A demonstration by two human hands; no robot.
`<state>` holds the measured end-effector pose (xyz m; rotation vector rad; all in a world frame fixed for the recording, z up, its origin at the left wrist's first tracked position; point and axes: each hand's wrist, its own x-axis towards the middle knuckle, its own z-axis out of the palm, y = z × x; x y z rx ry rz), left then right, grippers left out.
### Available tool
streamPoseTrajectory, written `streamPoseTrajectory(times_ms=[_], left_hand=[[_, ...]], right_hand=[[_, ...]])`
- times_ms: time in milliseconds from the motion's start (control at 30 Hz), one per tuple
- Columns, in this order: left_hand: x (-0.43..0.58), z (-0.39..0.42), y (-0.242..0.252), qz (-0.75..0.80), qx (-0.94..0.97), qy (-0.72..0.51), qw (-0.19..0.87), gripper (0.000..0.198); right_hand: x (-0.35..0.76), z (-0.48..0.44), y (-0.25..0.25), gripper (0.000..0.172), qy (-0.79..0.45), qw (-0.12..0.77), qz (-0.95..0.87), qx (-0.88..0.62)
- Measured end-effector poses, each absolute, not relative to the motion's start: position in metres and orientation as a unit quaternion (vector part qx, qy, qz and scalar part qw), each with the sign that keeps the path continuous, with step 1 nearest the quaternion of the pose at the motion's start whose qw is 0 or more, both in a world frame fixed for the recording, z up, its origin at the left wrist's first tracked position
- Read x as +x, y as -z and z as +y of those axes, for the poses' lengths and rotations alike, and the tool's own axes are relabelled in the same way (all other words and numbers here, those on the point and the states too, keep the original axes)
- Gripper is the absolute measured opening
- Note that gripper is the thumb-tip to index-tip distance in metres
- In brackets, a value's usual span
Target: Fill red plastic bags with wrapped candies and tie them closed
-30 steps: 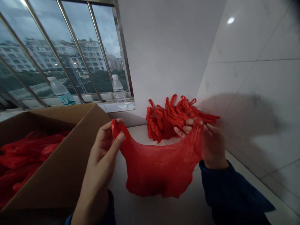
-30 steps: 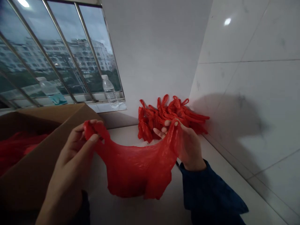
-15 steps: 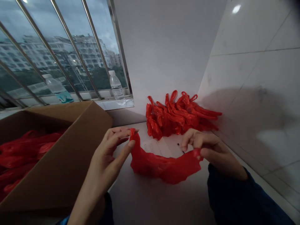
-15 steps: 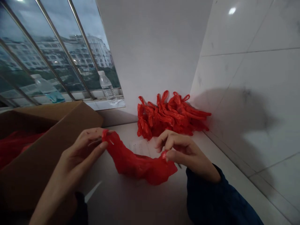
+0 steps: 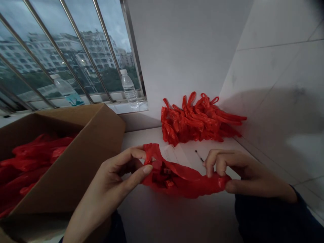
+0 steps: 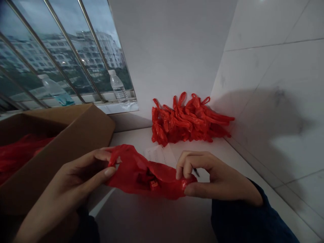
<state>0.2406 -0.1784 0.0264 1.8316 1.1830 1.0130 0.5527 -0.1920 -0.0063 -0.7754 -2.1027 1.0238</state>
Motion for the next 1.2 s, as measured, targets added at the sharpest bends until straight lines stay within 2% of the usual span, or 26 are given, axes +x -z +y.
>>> streamPoseTrajectory(times_ms=[367,767,1200], left_hand=[[0.228,-0.18,-0.034,0.46,0.794,-0.29,0.273,0.016],[0.225,-0.18,-0.034,0.451,0.803,-0.303,0.242,0.017],[0.224,-0.179,-0.031,0.452,0.817,-0.282,0.22,0.019]], right_hand=[[0.561,-0.19,0.014,0.024,-0.45,0.341,-0.781,-0.266],[0.559,-0.182,0.023,0.032,-0.495,0.346,-0.769,-0.211],[0.56,-0.182,0.025,0.024,-0.503,0.335,-0.767,-0.215]])
